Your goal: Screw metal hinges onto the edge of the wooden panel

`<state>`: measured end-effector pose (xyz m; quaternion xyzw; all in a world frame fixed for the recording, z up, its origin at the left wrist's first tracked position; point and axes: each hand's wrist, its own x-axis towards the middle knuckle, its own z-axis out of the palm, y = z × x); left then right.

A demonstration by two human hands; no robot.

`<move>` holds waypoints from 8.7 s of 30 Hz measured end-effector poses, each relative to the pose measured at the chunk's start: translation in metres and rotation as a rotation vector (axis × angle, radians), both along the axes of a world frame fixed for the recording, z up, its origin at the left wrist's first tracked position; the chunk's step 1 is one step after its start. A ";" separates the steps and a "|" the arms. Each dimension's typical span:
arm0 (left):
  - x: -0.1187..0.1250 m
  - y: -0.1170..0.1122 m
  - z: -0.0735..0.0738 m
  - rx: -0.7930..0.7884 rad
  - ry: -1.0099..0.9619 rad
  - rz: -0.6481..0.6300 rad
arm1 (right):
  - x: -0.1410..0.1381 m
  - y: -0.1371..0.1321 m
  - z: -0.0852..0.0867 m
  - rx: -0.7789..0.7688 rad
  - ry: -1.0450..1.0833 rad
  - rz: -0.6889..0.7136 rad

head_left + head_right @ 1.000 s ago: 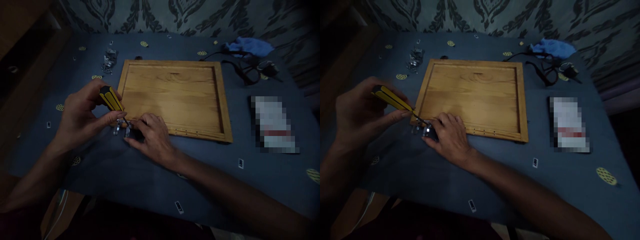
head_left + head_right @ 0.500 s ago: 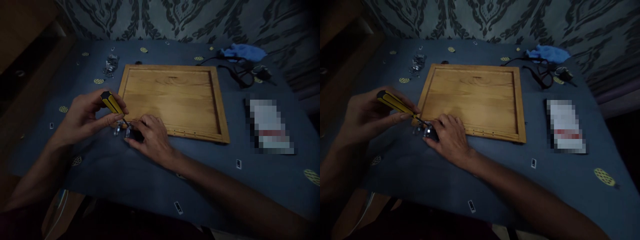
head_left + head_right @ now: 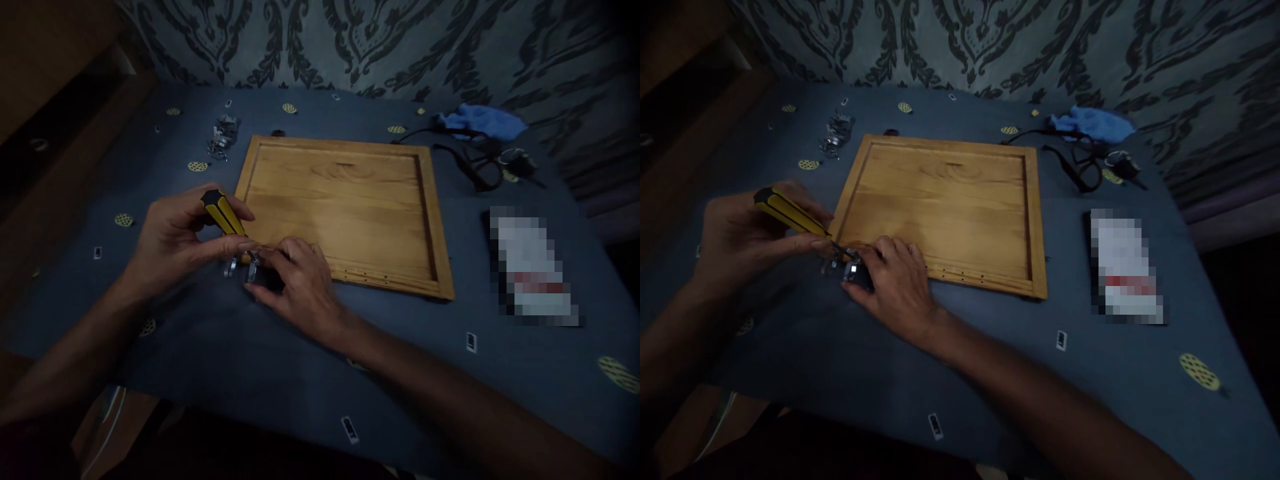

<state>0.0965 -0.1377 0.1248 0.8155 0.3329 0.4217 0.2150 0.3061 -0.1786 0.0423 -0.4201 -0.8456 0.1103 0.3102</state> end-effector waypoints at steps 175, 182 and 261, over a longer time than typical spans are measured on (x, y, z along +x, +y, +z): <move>-0.009 -0.004 0.011 0.036 0.053 0.024 | 0.000 0.001 0.002 -0.027 -0.030 0.000; -0.007 -0.007 0.015 -0.035 0.041 -0.023 | 0.000 0.000 0.003 -0.059 -0.034 -0.005; -0.008 -0.005 0.011 -0.074 0.021 -0.045 | -0.001 0.001 0.000 -0.018 -0.046 -0.012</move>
